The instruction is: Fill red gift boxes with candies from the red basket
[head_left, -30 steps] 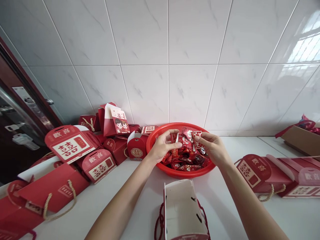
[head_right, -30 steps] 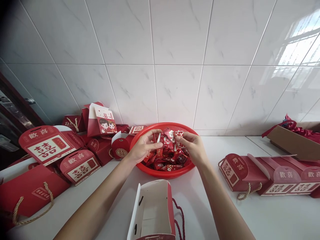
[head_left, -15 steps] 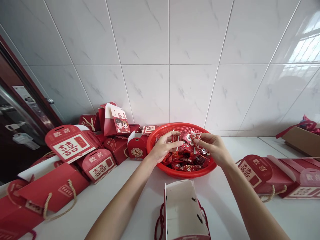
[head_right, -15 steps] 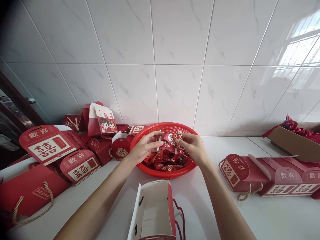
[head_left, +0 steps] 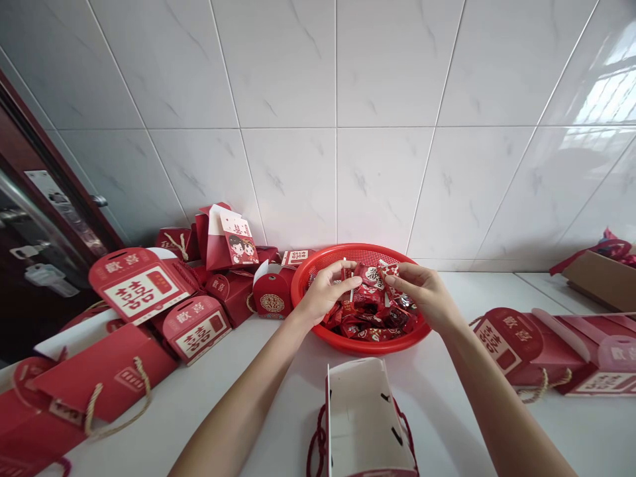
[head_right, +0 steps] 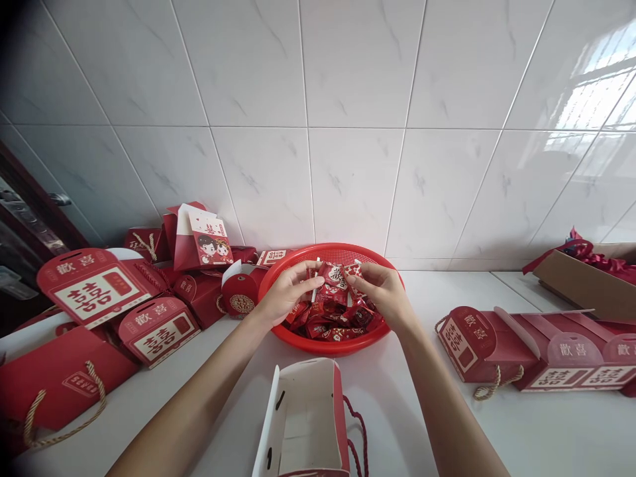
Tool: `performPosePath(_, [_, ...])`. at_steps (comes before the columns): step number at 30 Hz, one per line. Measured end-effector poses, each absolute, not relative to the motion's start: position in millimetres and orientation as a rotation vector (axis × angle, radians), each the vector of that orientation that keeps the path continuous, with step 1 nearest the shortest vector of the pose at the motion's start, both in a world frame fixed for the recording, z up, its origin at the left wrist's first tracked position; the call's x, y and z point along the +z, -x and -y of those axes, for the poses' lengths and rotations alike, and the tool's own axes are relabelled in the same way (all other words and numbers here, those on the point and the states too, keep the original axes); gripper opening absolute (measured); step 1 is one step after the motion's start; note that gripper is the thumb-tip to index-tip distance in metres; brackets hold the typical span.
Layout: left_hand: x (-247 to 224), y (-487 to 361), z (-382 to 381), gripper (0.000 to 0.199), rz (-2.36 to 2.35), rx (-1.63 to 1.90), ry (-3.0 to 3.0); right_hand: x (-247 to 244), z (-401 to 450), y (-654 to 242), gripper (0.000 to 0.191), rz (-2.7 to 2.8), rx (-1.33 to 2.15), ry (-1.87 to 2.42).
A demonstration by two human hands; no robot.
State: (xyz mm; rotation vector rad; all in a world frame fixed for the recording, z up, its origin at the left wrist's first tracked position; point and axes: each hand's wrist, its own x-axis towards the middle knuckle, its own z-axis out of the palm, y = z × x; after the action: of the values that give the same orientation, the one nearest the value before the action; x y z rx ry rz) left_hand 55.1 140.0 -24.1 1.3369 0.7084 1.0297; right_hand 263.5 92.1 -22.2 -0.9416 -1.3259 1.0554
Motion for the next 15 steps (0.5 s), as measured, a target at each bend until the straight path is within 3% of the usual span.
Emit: performPosePath(15, [-31.7,-54.9,-146.6,0.044,-0.718,1.172,-1.427,-18.7,-91.6,-262.3,0.028,1.138,1.308,0.873])
